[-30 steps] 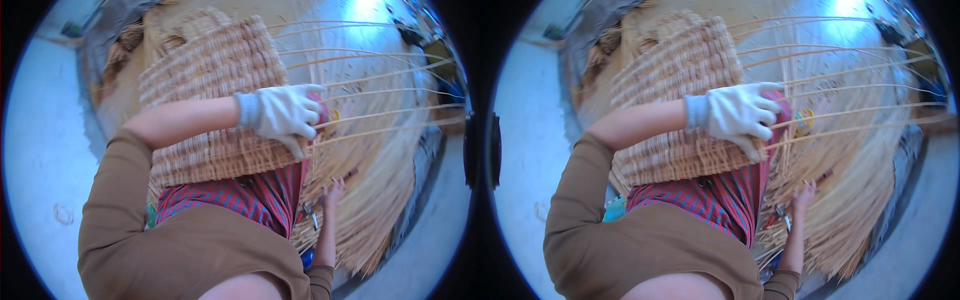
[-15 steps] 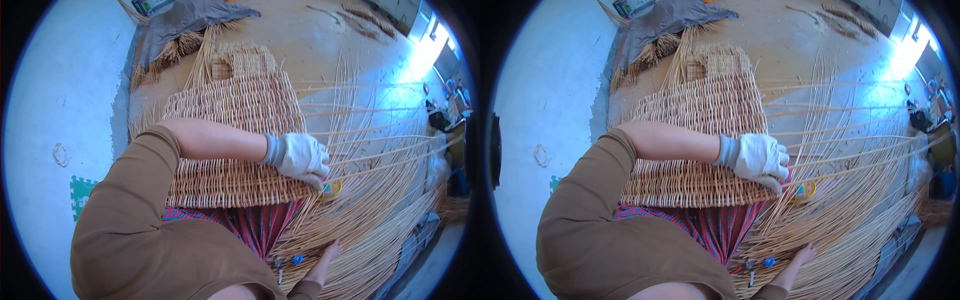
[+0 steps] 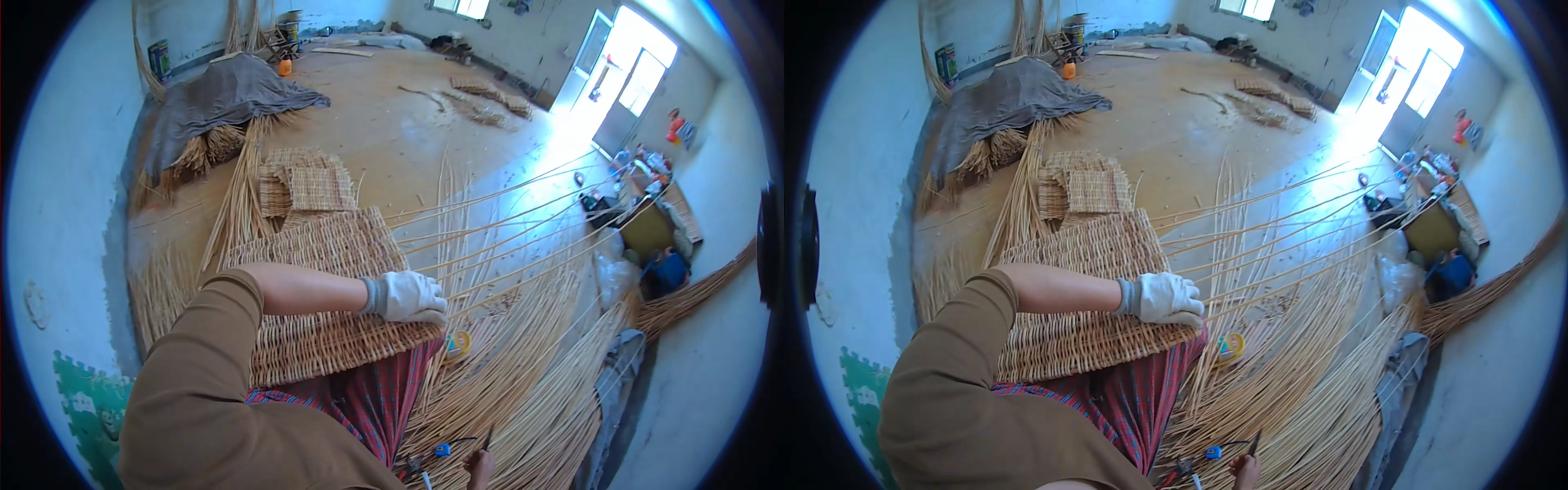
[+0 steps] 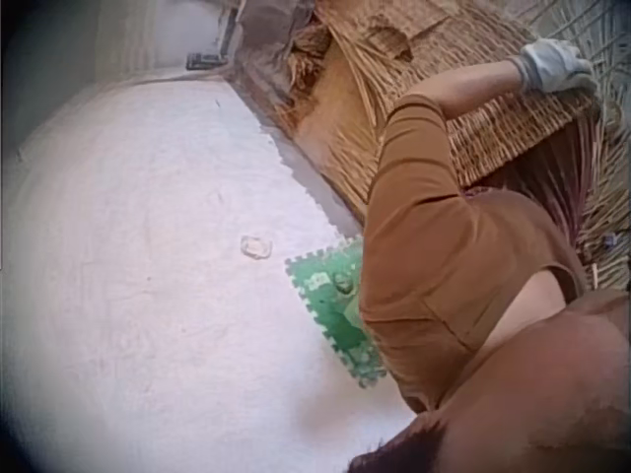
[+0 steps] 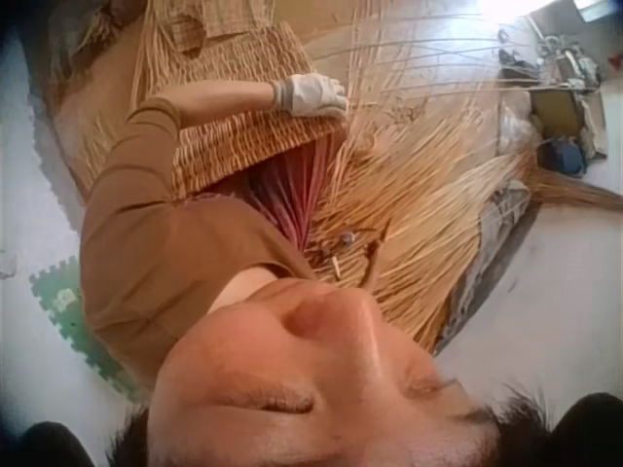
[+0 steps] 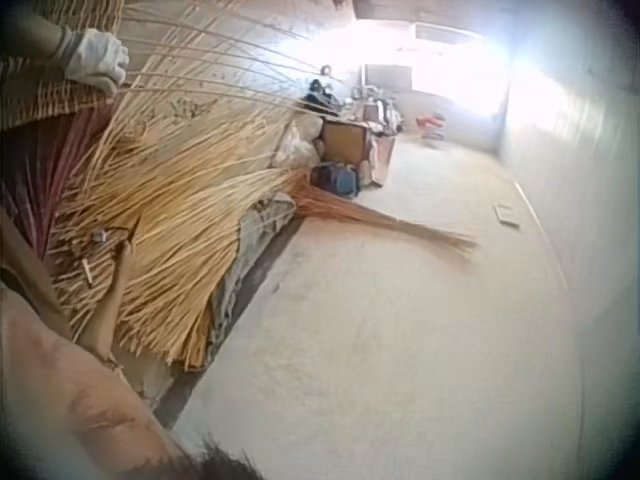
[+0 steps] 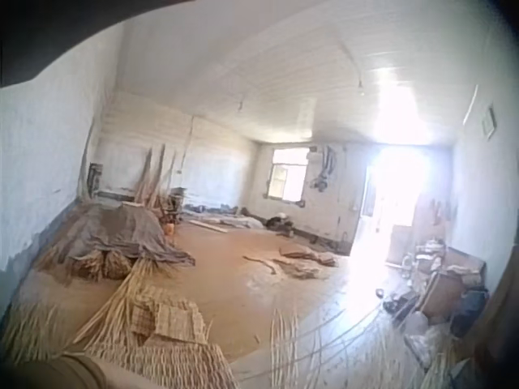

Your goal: The person is weaving a flat mat using long dried reeds or wicker strands.

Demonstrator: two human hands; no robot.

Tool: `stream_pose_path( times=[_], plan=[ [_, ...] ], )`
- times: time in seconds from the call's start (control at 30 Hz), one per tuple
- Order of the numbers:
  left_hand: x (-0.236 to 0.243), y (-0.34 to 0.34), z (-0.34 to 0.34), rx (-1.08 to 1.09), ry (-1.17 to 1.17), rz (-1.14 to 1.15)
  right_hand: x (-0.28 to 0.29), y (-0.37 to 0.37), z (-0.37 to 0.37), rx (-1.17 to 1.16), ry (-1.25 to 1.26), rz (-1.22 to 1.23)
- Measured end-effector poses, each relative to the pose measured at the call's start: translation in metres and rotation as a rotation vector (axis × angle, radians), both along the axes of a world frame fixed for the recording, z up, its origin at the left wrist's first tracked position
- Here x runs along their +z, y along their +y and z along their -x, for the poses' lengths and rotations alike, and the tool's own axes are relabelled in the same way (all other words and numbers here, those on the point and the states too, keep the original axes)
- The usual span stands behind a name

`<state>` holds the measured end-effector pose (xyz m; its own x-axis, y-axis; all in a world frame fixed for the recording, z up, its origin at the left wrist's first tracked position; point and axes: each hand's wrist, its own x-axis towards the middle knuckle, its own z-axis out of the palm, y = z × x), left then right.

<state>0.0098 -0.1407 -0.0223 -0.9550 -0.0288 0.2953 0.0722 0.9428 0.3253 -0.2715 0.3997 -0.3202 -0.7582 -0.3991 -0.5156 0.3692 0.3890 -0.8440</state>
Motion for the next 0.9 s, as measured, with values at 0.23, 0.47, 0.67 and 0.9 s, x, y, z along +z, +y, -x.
stream_pose_path(
  times=[0.23,0.47,0.67,0.9],
  plan=[
    [0.002,0.009,-0.003,-0.025,0.071,0.024,0.267,-0.125,-0.066,-0.108,0.533,0.657],
    [-0.003,0.005,-0.012,0.033,0.250,-0.081,0.304,-0.302,-0.137,0.272,0.426,0.727],
    [-0.016,-0.003,-0.020,0.121,0.296,-0.158,0.302,-0.391,-0.183,0.498,0.299,0.732],
    [-0.023,-0.006,-0.021,0.154,0.271,-0.169,0.303,-0.418,-0.198,0.566,0.230,0.712]
  ],
)
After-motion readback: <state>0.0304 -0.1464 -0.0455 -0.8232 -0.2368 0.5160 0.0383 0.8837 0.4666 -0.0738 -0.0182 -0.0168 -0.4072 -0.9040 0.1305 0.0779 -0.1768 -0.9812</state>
